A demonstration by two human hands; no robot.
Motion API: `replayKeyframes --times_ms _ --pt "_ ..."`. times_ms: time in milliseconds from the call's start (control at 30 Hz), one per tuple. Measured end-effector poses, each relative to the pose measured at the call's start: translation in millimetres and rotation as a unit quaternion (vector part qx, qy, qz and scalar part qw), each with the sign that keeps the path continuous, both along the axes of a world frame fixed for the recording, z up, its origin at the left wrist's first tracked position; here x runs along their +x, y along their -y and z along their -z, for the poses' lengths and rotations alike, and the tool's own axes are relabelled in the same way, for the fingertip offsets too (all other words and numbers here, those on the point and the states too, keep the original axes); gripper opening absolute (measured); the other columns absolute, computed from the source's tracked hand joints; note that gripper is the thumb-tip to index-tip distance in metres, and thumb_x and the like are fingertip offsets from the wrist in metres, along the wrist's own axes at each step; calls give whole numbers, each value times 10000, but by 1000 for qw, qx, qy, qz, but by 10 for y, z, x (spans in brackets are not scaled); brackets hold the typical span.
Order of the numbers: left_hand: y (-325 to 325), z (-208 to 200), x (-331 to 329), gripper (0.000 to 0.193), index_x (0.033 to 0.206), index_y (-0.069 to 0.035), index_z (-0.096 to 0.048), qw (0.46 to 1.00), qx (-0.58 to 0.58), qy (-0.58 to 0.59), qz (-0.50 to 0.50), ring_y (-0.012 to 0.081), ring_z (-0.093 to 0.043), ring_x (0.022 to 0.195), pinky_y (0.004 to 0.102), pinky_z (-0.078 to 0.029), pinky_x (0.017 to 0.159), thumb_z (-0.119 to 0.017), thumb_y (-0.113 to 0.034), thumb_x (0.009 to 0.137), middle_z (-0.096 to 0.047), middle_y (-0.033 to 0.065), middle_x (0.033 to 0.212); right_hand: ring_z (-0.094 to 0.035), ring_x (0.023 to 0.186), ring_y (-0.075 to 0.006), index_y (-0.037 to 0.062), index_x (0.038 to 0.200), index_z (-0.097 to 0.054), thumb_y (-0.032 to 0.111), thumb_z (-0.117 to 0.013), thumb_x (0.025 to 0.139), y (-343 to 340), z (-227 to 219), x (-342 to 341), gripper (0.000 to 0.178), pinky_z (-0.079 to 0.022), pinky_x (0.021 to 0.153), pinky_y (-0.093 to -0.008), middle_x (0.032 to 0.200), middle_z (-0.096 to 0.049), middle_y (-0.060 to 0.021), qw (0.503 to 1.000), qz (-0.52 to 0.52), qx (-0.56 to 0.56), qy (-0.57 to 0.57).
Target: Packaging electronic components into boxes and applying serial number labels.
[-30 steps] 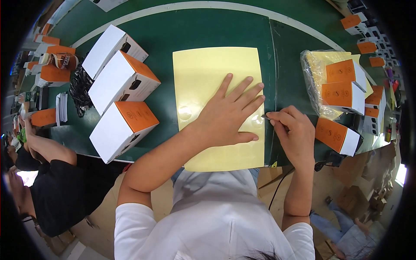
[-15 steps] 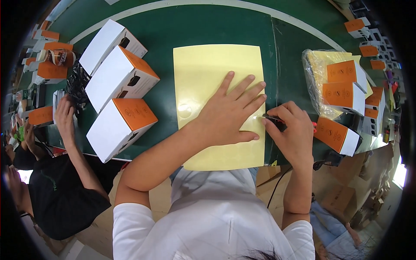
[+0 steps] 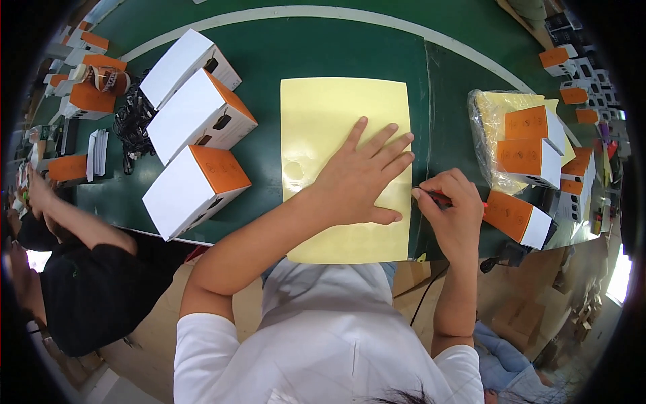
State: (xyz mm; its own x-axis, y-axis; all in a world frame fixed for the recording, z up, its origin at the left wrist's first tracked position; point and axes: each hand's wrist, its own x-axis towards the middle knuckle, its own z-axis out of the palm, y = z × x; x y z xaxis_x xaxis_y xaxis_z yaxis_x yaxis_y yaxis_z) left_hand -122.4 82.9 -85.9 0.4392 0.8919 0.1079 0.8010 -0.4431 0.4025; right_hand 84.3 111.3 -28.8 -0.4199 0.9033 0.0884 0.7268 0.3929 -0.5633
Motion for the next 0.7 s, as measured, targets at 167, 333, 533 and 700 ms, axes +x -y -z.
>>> replayKeyframes --times_ms 167,333,533,700 --pt "-50 73 138 908 1500 -98 -474 999 41 -12 -14 330 -246 1541 603 -129 1242 -616 -711 846 -322 117 1645 -596 738 -180 42 862 -691 29 -814 771 -9 -186 86 154 -455 679 -288 832 -627 -56 987 45 -37 -152" --pt "-21 -405 265 619 1353 -71 -592 971 206 95 -76 352 -460 1369 532 -333 1162 -693 -464 885 -503 164 1474 -557 837 -152 -9 921 -655 -49 -783 810 103 -395 283 174 -446 757 -255 916 -601 -64 971 72 -11 -227" --pt "1518 -864 -1201 424 1098 -135 -726 864 402 46 -301 287 -599 1110 496 -460 1009 -864 -289 727 -618 113 1230 -523 849 -139 4 909 -641 -54 -761 822 200 -357 423 159 -419 757 -243 942 -584 -59 961 58 -17 -270" --pt "1838 -444 -1802 554 1182 -127 -678 909 210 198 -303 418 -513 1313 514 -412 1081 -906 -326 719 -462 248 1491 -539 802 -116 3 900 -648 -81 -746 797 310 -478 -73 165 -431 699 -225 925 -574 -49 956 -11 -69 -285"
